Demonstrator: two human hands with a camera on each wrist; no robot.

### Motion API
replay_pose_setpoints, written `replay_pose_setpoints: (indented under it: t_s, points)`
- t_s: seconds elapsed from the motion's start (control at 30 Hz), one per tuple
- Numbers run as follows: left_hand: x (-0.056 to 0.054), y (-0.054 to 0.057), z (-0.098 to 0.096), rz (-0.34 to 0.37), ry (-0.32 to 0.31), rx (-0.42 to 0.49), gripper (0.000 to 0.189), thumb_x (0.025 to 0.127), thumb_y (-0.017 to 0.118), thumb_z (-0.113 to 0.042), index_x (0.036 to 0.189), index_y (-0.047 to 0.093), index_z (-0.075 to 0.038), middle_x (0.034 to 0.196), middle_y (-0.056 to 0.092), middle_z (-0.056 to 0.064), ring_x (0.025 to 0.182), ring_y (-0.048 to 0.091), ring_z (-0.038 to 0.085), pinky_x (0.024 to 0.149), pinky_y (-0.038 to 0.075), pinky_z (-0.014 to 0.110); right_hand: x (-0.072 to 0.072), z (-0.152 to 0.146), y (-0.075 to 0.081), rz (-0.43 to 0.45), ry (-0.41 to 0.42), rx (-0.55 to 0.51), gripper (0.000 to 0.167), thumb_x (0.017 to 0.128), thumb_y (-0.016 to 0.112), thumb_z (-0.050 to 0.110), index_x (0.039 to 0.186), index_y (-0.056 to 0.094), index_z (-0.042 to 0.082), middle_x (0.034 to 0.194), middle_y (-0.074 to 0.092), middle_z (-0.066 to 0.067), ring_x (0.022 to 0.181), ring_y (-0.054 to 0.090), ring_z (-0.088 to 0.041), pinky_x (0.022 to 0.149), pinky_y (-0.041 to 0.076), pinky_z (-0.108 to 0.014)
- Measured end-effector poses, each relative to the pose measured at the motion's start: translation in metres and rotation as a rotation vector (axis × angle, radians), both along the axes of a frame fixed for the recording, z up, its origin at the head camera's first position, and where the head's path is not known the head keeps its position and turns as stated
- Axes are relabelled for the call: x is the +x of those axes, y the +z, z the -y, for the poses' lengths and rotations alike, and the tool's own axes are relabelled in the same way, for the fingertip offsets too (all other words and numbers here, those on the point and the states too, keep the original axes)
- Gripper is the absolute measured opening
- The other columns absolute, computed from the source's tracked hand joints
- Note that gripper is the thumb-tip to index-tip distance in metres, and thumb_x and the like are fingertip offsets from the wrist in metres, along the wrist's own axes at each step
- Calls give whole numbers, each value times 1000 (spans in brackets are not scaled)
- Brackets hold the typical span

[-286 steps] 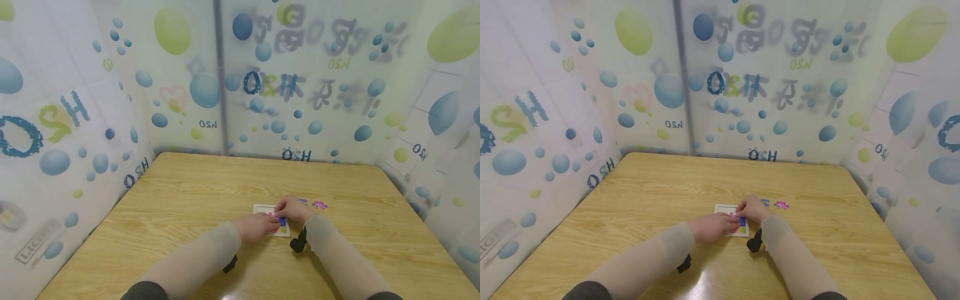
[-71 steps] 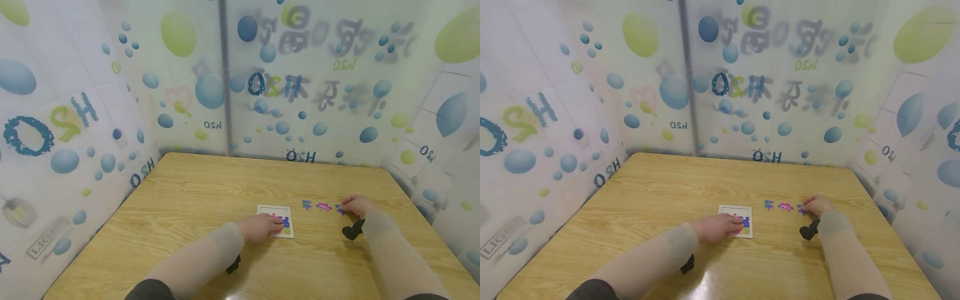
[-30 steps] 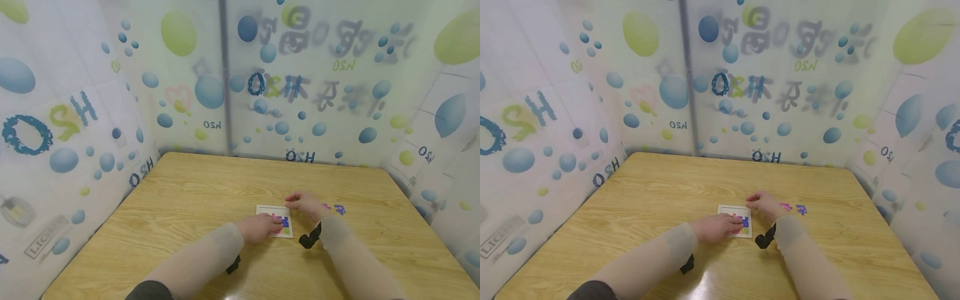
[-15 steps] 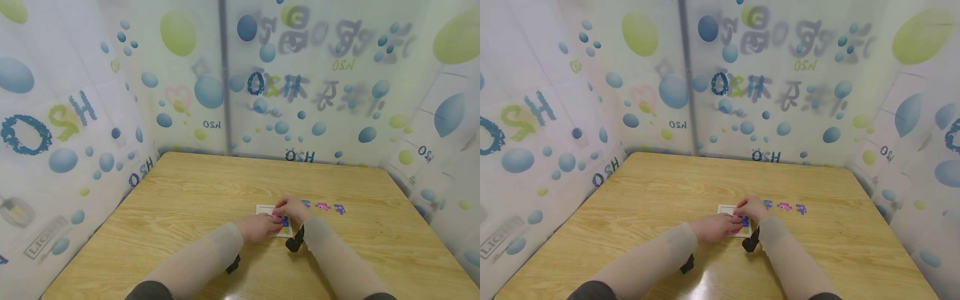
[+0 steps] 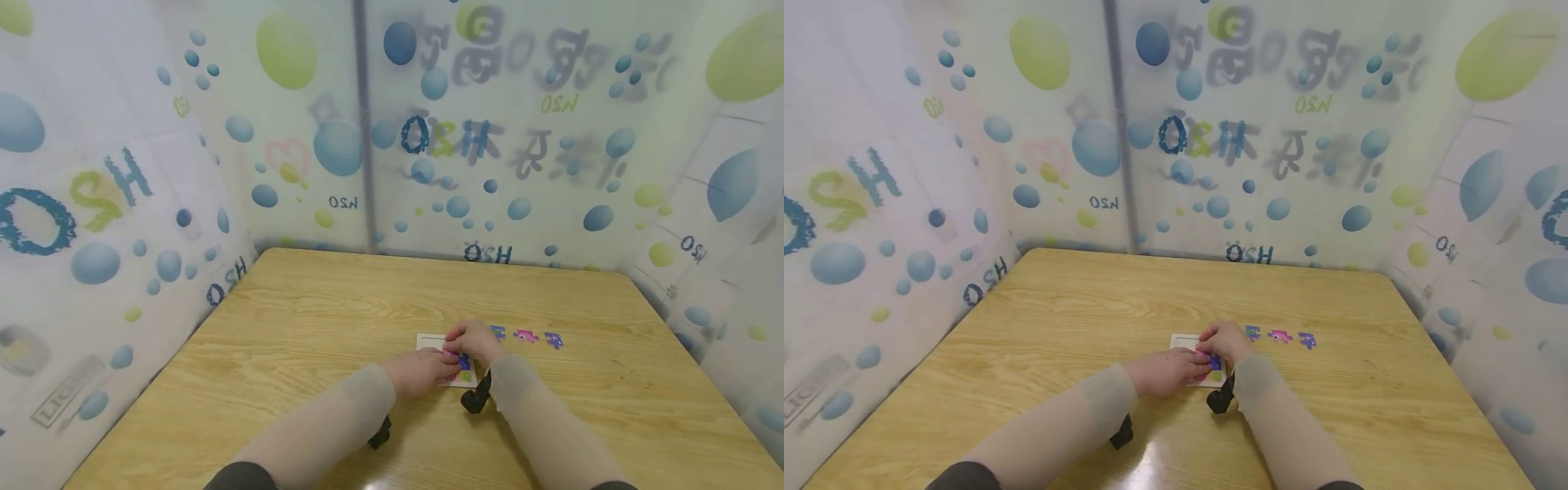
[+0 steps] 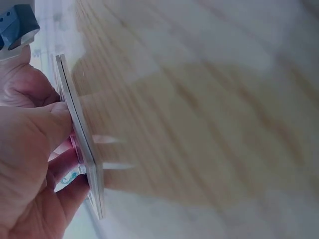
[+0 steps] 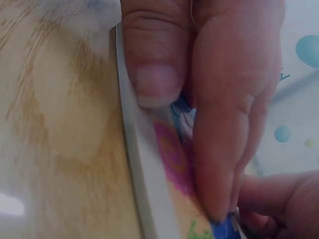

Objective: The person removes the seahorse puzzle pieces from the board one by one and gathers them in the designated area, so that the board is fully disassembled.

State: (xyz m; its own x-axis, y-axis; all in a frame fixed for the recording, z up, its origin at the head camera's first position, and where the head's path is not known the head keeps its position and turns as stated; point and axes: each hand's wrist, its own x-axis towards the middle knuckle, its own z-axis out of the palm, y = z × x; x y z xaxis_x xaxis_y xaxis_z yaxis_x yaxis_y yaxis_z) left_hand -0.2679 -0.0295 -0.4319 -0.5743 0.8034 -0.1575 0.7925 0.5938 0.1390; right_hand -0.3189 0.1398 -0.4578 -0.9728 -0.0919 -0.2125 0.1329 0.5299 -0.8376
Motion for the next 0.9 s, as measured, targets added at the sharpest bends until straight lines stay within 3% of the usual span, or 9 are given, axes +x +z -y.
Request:
replay_pose_setpoints:
  t_s: [0.4,0.63,0.9]
  points:
    - [-1,-2,1,-39,-10,0,41,105,39,-23,144,47,-15,148,43,-3,132,40,14,111,31,25,4,2,0,11,-23,-36,8,83,73,4,88,67,2,91,64,-9,82,58,-21,72,48,-30]
    - [-3,-4,1,-37,-19,31,40,104,41,-23,142,49,-13,145,46,-3,129,44,15,109,33,26,0,1,-3,12,-22,-28,8,83,73,3,89,69,2,93,65,-9,87,57,-23,79,47,-34]
    - [-1,-3,10,-37,-75,11,41,104,42,-21,144,45,-11,149,40,3,138,35,17,114,27,28,0,0,-3,8,-20,-17,11,80,76,4,88,69,2,88,64,-8,80,57,-20,72,46,-29]
